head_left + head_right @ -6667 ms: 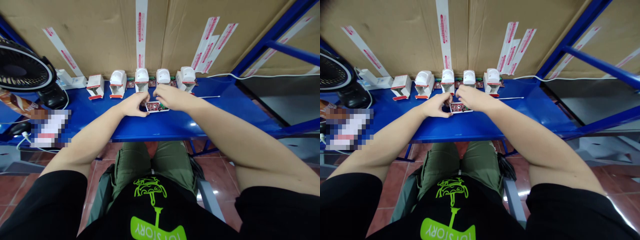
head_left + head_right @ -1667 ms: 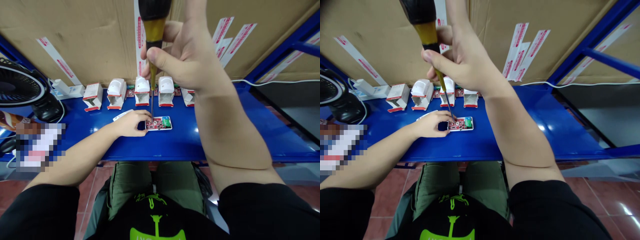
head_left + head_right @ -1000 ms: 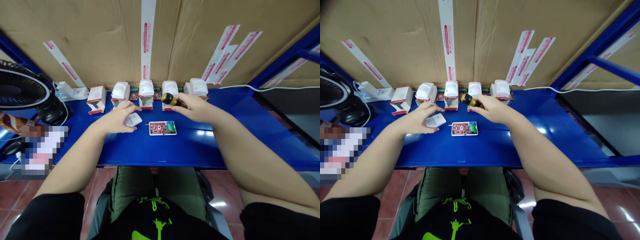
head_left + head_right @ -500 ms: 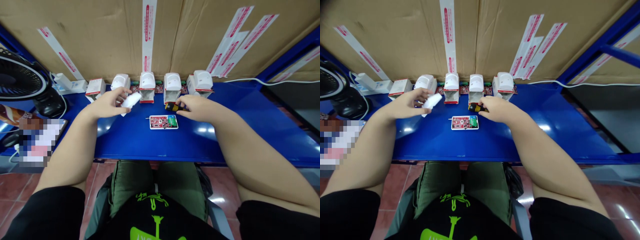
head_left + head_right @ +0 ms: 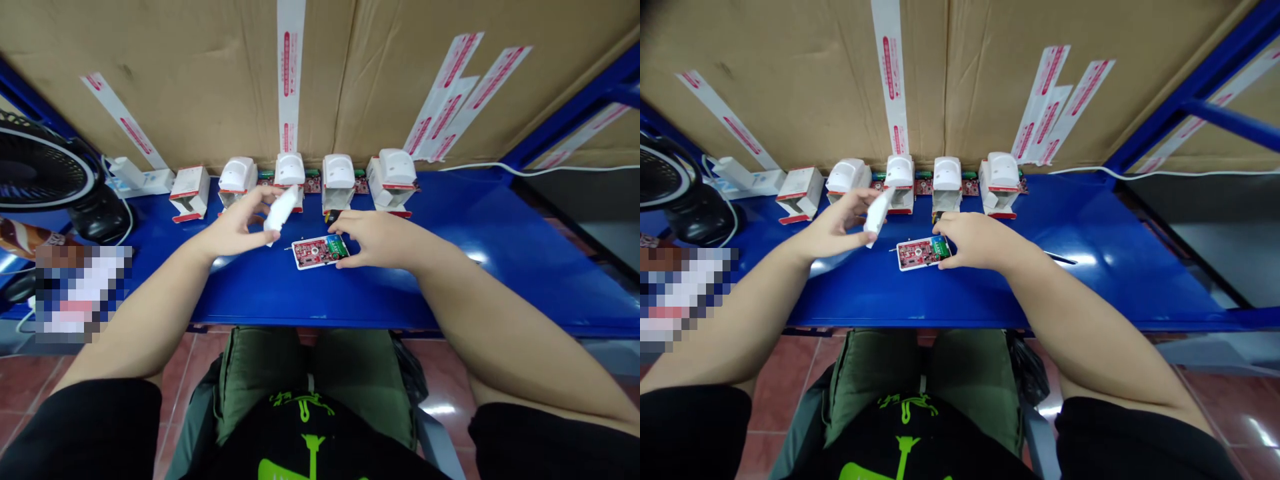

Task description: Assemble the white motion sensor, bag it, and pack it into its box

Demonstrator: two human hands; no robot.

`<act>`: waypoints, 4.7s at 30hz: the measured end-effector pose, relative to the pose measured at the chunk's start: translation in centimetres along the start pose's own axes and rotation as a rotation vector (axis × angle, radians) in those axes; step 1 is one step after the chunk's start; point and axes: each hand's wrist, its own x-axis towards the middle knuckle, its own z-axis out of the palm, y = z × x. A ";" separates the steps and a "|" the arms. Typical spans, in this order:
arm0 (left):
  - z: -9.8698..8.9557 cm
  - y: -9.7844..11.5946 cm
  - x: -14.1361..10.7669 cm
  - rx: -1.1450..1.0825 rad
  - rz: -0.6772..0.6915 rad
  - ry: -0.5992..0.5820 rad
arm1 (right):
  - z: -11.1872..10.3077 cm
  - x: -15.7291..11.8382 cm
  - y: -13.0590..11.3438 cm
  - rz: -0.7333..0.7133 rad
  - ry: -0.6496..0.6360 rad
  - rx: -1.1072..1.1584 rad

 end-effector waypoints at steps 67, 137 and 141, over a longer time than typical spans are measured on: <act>1.6 0.6 0.6 0.135 0.222 -0.121 | 3.2 1.6 -2.1 -0.070 0.445 0.770; 2.8 -0.8 1.0 0.146 0.248 -0.093 | 3.4 2.8 -1.6 -0.239 0.533 0.549; 2.8 -0.4 1.0 0.148 0.209 -0.093 | 3.1 2.6 -1.6 -0.263 0.518 0.483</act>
